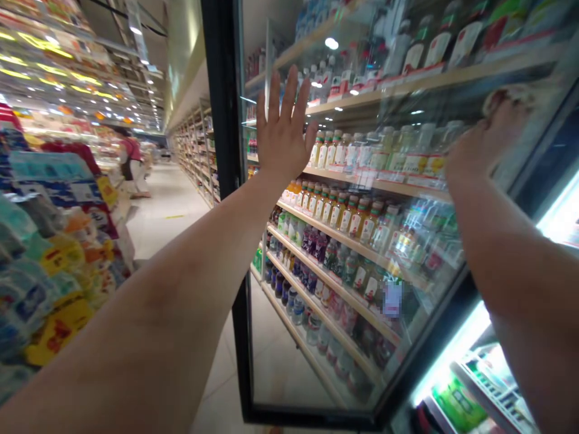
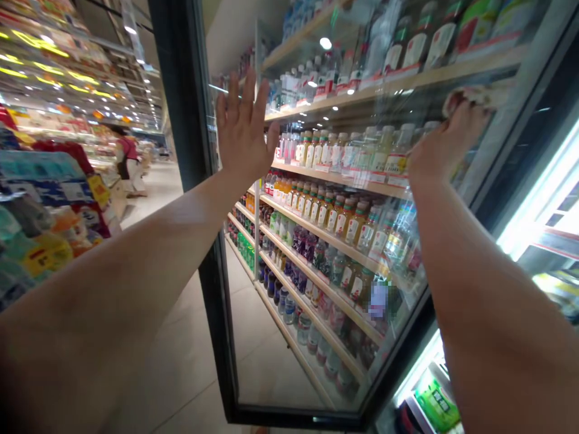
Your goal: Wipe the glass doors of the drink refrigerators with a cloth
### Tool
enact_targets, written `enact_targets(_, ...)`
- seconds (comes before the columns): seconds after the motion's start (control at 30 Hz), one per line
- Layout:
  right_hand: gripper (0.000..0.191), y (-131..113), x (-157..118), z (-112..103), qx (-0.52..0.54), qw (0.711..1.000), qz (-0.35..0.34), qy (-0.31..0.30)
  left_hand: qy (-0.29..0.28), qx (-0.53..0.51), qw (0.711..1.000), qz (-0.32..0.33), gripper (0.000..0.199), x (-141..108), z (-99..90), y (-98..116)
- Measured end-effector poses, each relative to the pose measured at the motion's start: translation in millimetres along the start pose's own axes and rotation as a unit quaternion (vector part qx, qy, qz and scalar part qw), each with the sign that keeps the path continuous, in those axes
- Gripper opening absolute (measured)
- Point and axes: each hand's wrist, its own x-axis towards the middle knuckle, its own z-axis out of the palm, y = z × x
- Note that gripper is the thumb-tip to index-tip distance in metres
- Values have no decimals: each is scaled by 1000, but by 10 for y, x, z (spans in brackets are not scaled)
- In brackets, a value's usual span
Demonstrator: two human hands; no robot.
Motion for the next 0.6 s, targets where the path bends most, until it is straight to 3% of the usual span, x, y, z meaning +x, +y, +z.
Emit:
enact_targets(0.03,53,-183,-211,106,-27,998,50,16,-1,13,1000,2,80,-3,0,0)
enact_targets(0.1,51,-606,-724,276,-42,998,22,-42,-4,28,1000,9,81,-11,2,1)
enact_targets(0.2,54,-1159,-1535,348,-13,968,-157,-197,-3,26,1000,16,84,-18,10,4)
enact_targets(0.3,63,-1374,-1985,265,19,884,-336,-325,-5,8,1000,19,91,-6,25,-2)
enact_targets(0.37,60,-1315,-1934,188,23,842,-394,-369,-12,-4,1000,14,98,7,29,-7)
enact_targets(0.43,56,-1139,-1630,113,4,842,-395,-368,-18,-13,1000,0,106,12,16,-3)
enact_targets(0.5,54,-905,-1182,31,-31,884,-339,-321,-23,-23,999,-12,108,2,-14,12)
enact_targets(0.57,54,-683,-724,-60,-67,944,-233,-224,-27,-32,999,-14,107,-20,-54,33)
enact_targets(0.6,55,-599,-529,-105,-78,957,-203,-195,-27,-34,999,-14,105,-32,-72,43)
